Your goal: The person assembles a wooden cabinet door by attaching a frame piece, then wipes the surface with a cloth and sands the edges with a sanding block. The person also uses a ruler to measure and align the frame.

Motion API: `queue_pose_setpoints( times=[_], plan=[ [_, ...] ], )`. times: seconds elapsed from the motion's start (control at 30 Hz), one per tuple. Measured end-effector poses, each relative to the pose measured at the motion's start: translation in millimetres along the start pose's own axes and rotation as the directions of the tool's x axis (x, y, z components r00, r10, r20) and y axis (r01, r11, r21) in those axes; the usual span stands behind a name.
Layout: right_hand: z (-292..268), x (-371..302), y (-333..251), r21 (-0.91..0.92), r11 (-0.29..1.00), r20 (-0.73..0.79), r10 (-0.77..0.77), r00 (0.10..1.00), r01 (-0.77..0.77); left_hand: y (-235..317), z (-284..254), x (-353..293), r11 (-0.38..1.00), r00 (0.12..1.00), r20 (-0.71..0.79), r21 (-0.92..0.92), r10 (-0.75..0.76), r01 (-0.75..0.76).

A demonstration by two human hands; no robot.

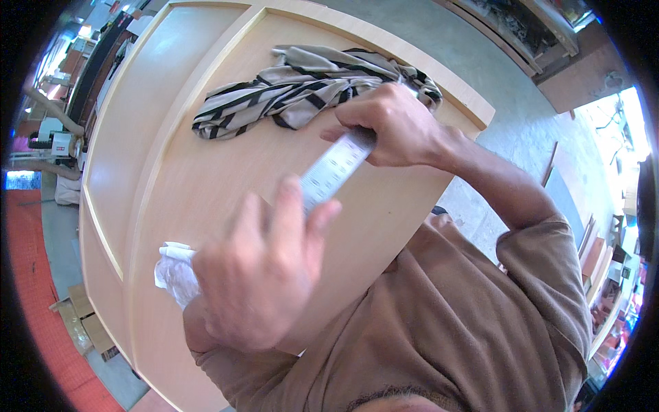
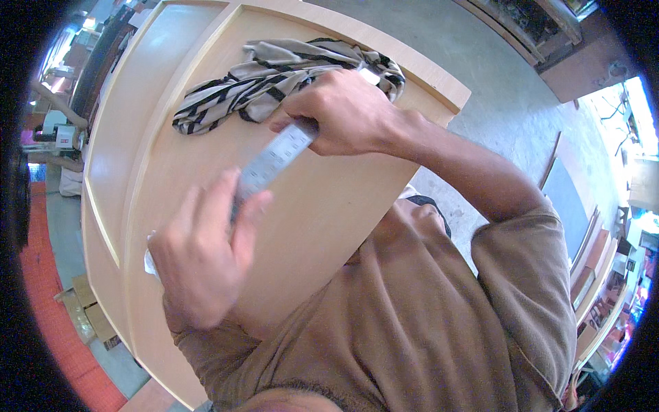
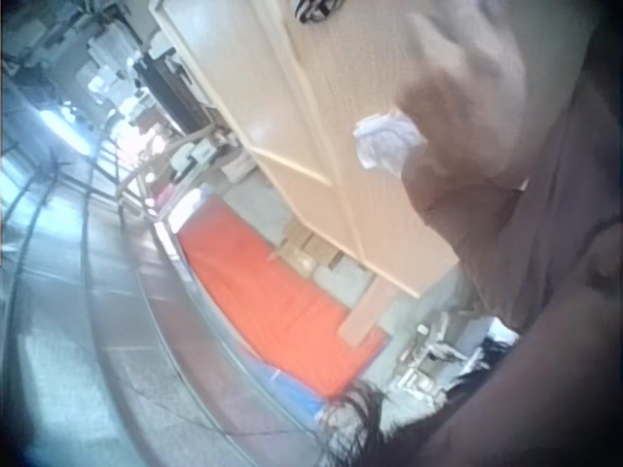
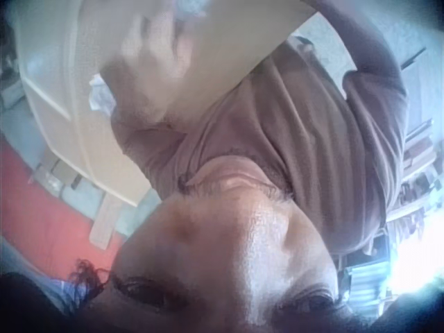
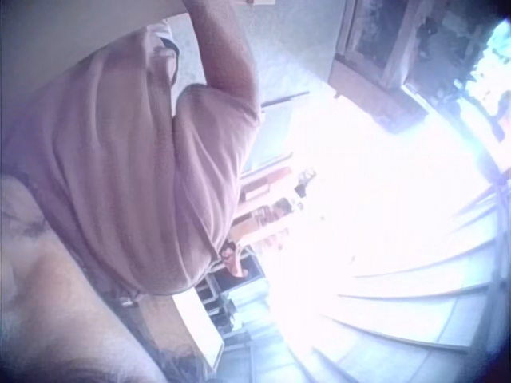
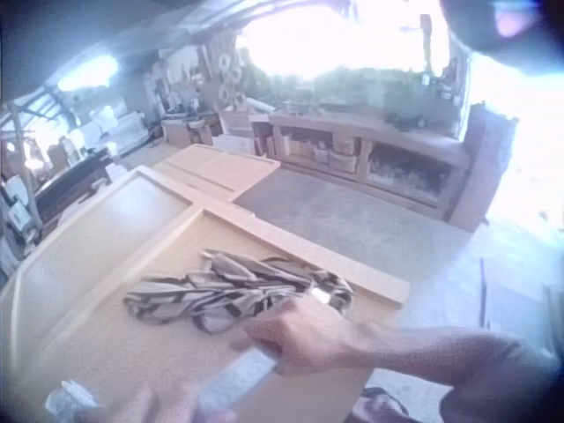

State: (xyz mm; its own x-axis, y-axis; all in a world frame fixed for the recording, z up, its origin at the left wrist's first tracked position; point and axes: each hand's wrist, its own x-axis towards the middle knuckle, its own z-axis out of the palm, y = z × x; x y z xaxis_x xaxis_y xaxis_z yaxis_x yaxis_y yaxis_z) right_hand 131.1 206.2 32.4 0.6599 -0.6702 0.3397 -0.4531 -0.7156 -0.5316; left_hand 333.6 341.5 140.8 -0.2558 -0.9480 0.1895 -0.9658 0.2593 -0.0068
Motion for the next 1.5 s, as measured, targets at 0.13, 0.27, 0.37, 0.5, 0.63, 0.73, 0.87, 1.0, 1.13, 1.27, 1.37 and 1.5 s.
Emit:
queue_pose_setpoints(
  times=[0.13,0.27,0.37,0.5,0.63,0.73,0.87,1.0,1.13,1.27,1.37,1.5],
  plan=[
    [0,26,13,-0.04,0.999,-0.004,0.018,1.0,-0.018,-11,-2,21,0.996,0.995,-0.074,0.067,0.066,-0.061],
    [9,23,14,-0.008,0.999,-0.109,-0.034,0.993,0.034,8,-14,19,1.0,0.999,0.04,0.016,0.014,-0.014],
    [-12,-44,-24,0.023,0.998,-0.002,0.062,0.998,-0.062,30,-27,-17,0.999,0.985,0.165,-0.03,0.043,-0.039],
    [-14,-41,-15,0.051,0.997,-0.048,0.064,0.997,-0.061,29,-27,-1,0.996,0.984,0.153,-0.011,0.093,-0.092],
    [0,22,13,0.062,0.994,-0.142,-0.082,0.986,0.091,27,-20,15,0.988,0.999,0.0,0.151,0.046,-0.045],
    [-5,-23,-10,0.019,0.999,-0.052,0.035,0.998,-0.034,38,-24,-8,0.989,0.995,0.076,0.123,0.072,-0.081],
    [-20,-81,-29,0.055,0.998,-0.095,0.03,0.995,-0.025,48,-25,-26,0.983,0.976,0.143,0.063,0.164,-0.174],
    [-10,-35,-2,0.0,0.999,-0.108,0.032,0.994,-0.033,29,-9,-3,0.955,0.969,-0.025,0.177,0.247,-0.239],
    [-12,-50,-15,0.04,0.999,-0.1,-0.031,0.995,0.035,57,-27,-28,0.957,0.979,0.111,0.219,0.169,-0.19],
    [-25,-88,-26,0.069,0.997,-0.078,-0.033,0.996,0.039,78,-34,-47,0.968,0.969,0.135,0.116,0.207,-0.223],
    [-16,-59,-4,0.077,0.986,-0.144,-0.137,0.98,0.149,72,-27,-38,0.953,0.97,0.054,0.179,0.238,-0.244],
    [-15,-65,-13,0.112,0.99,-0.116,-0.074,0.991,0.087,68,-25,-46,0.969,0.977,0.034,0.129,0.21,-0.213]
  ],
)
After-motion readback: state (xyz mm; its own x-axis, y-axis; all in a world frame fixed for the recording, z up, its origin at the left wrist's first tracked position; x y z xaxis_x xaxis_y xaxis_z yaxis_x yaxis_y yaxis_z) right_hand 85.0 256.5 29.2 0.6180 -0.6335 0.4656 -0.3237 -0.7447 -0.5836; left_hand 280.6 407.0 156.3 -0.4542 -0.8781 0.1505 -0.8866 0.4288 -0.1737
